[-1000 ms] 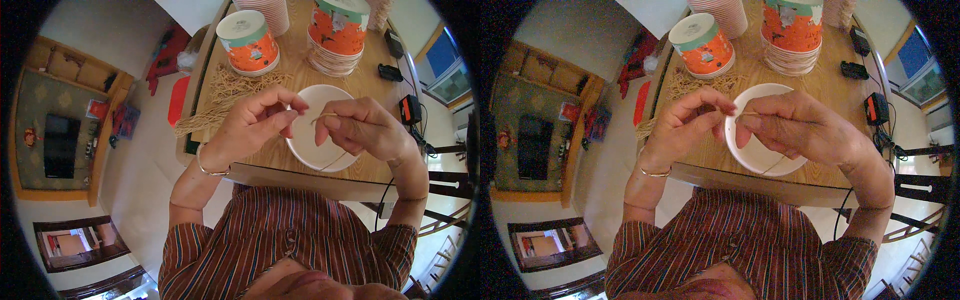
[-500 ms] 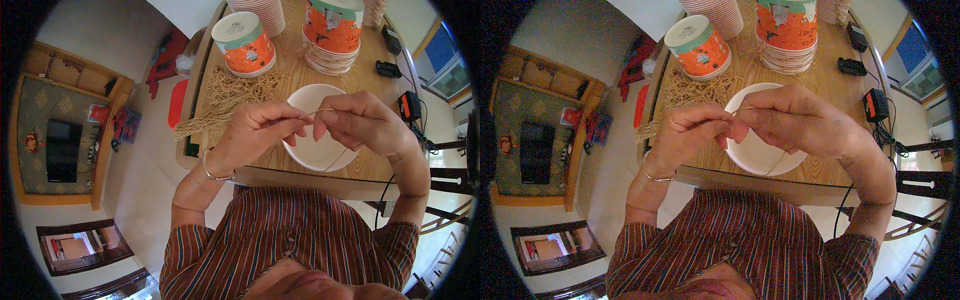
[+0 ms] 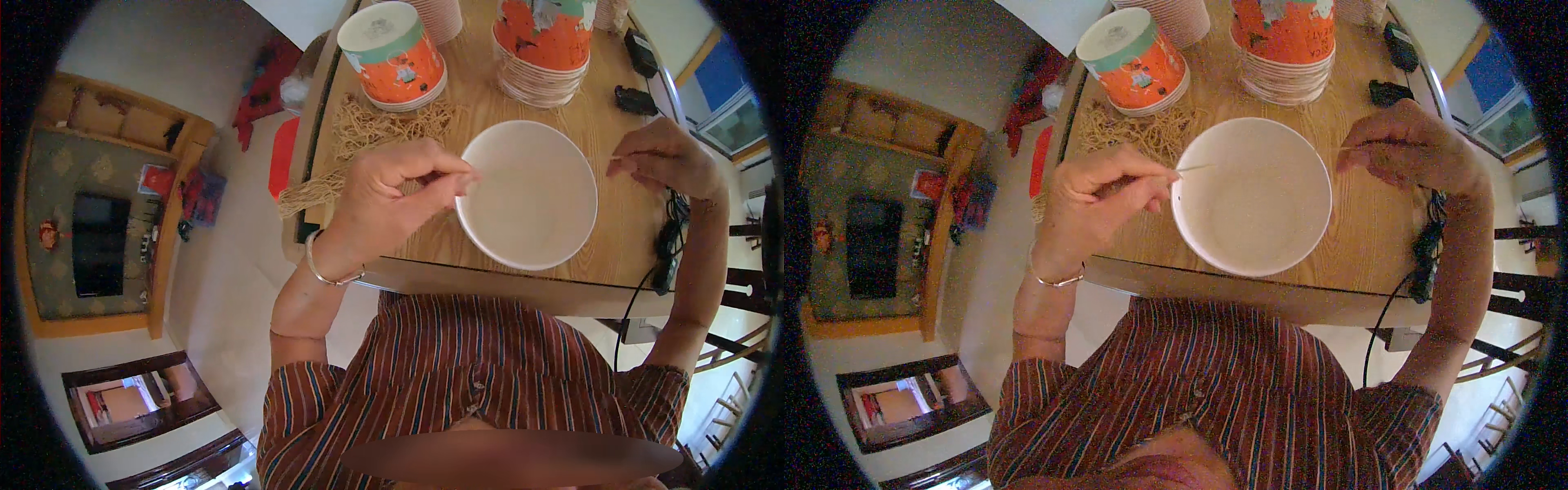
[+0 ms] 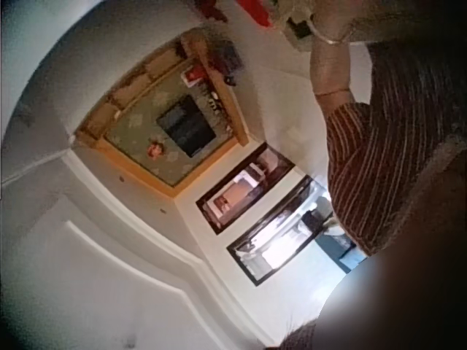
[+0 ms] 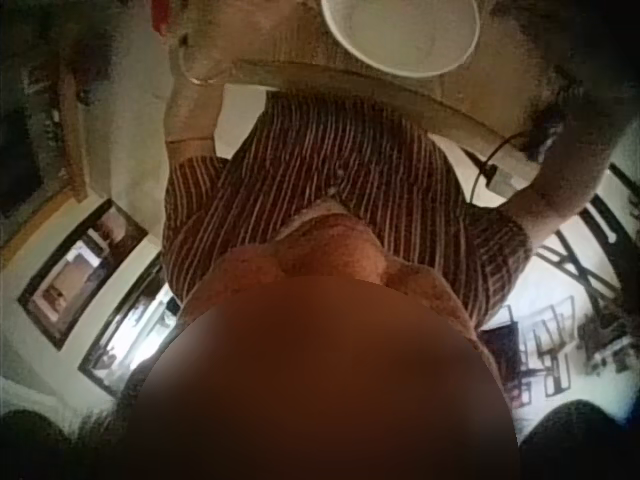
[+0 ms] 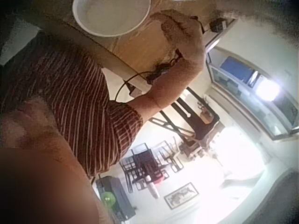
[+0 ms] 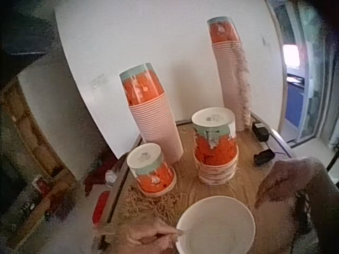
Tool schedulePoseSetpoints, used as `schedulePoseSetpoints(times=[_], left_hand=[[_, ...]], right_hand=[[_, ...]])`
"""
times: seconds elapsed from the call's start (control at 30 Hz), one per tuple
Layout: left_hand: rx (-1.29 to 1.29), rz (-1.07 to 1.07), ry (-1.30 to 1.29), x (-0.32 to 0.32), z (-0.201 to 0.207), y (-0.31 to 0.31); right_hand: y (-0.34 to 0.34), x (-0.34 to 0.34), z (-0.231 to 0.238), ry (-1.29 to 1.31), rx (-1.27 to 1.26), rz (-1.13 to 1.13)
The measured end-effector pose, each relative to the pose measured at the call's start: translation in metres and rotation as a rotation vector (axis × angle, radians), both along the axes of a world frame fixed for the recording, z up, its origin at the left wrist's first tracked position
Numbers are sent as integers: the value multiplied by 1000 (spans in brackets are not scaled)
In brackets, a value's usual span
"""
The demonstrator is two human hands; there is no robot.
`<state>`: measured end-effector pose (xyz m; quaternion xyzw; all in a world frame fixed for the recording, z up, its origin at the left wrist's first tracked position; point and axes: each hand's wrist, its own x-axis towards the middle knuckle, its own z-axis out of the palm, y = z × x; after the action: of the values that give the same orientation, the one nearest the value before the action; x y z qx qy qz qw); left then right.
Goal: Tying decorative or securing raffia/string around paper bowls.
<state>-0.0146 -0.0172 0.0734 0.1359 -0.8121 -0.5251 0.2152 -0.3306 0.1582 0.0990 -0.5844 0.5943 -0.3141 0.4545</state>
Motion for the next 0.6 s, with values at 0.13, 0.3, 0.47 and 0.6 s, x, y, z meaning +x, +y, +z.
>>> schedulePoseSetpoints(times=[0.13, 0.3, 0.47, 0.6], left_hand=[[-170, 13, -11, -6, 1, -5], [-356, 40, 10, -14, -4, -4], [-381, 28, -38, -16, 4, 5], [-485, 36, -40, -14, 9, 4]], right_hand=[[-5, 7, -34, 962, -576, 80], [-28, 101, -12, 364, -479, -219], [-44, 130, -24, 209, -508, -104], [-55, 134, -39, 80, -524, -164]])
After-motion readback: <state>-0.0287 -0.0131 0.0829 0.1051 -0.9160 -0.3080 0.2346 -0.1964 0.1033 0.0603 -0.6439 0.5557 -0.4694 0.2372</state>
